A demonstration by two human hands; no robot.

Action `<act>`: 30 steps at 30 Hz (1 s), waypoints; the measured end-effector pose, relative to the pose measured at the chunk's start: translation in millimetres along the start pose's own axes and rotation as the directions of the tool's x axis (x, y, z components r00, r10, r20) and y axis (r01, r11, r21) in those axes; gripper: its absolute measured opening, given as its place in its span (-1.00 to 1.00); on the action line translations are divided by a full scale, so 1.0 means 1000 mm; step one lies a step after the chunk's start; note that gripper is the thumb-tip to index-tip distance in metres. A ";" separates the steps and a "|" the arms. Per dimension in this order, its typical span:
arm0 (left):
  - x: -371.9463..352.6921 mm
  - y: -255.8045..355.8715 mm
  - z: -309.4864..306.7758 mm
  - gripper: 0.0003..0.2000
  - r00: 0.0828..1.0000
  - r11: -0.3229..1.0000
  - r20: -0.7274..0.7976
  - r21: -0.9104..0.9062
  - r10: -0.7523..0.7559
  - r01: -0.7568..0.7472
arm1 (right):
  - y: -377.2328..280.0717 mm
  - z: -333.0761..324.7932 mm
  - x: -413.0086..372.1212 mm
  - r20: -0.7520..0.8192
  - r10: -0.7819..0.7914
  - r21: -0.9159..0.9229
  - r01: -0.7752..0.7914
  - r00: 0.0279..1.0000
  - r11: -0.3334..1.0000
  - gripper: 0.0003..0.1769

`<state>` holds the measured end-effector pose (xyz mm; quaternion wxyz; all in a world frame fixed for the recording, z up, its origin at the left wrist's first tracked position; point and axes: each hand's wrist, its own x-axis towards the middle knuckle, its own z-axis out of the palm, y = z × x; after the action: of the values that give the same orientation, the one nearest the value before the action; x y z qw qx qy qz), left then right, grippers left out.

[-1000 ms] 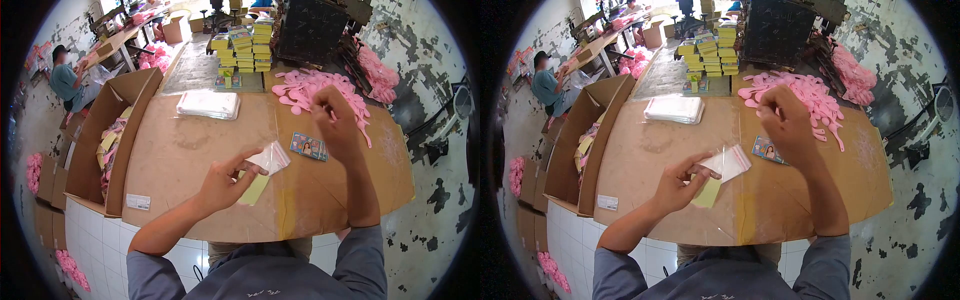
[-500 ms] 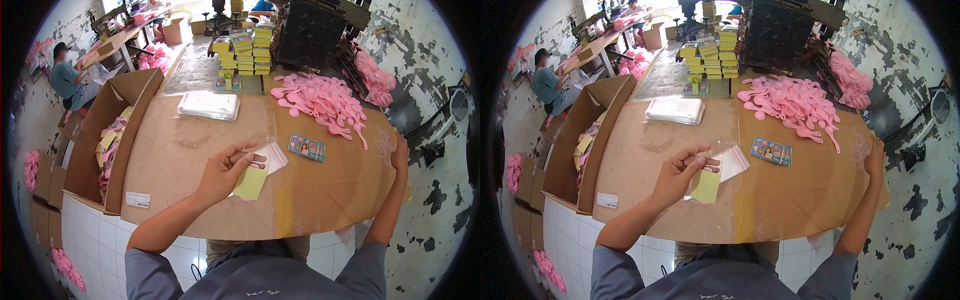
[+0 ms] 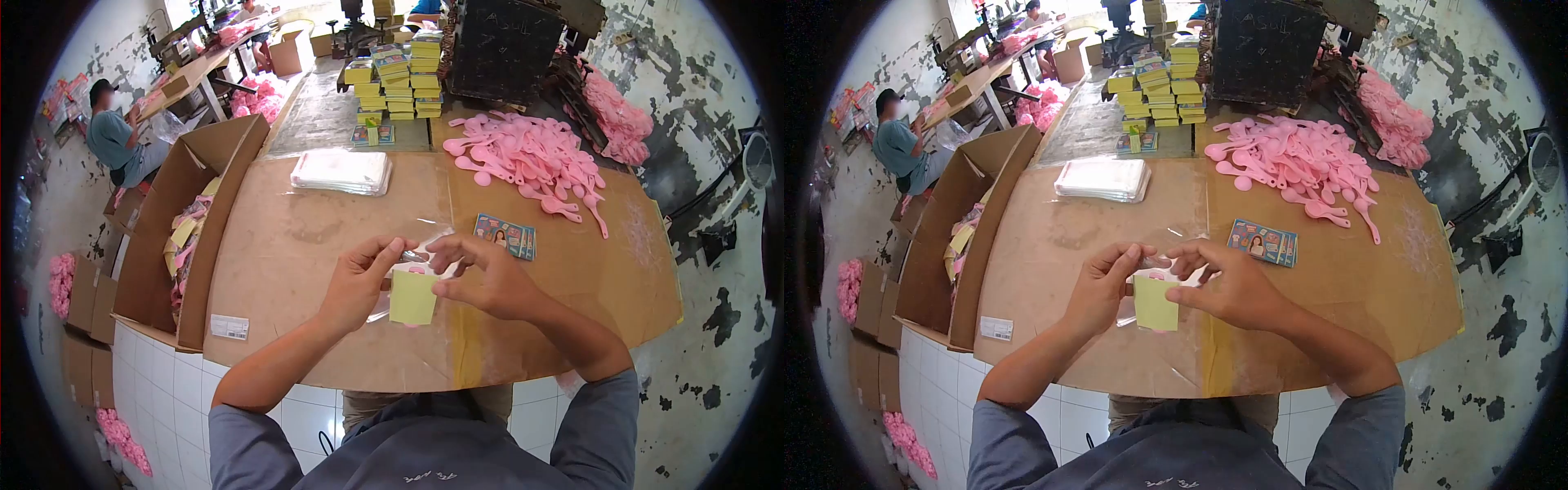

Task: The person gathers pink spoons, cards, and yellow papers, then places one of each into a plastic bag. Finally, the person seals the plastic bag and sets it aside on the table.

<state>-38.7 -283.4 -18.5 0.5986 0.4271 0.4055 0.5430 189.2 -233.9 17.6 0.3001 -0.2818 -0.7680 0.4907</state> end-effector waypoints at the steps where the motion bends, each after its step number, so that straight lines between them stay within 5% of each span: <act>1: -0.001 0.002 0.000 -0.70 1.000 1.000 -0.008 0.021 0.009 -0.009 | 0.005 0.004 0.004 0.024 0.052 0.091 -0.054 0.998 0.994 -0.67; 7: 0.000 0.014 0.006 -0.69 0.996 0.998 -0.078 0.063 0.036 -0.031 | 0.019 -0.011 0.021 0.076 0.199 0.266 -0.213 0.977 0.940 -0.74; 14: 0.011 -0.015 -0.011 -0.76 0.997 0.985 0.077 0.170 0.015 -0.028 | 0.043 -0.010 0.021 0.074 0.100 0.189 -0.112 0.992 0.976 -0.78; 20: 0.010 -0.014 -0.009 -0.81 0.999 0.944 0.036 0.328 0.034 -0.044 | 0.055 -0.014 0.018 0.068 0.159 0.257 -0.172 0.985 0.951 -0.80; 30: 0.021 -0.016 -0.026 -0.80 0.961 0.888 0.195 0.379 0.197 -0.259 | 0.070 -0.019 0.015 0.040 0.003 0.252 -0.013 0.999 0.968 -0.82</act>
<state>-56.5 -261.4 -42.5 0.4592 0.6251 0.4087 0.4810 203.5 -186.8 -37.7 0.3164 -0.2346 -0.7040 0.5910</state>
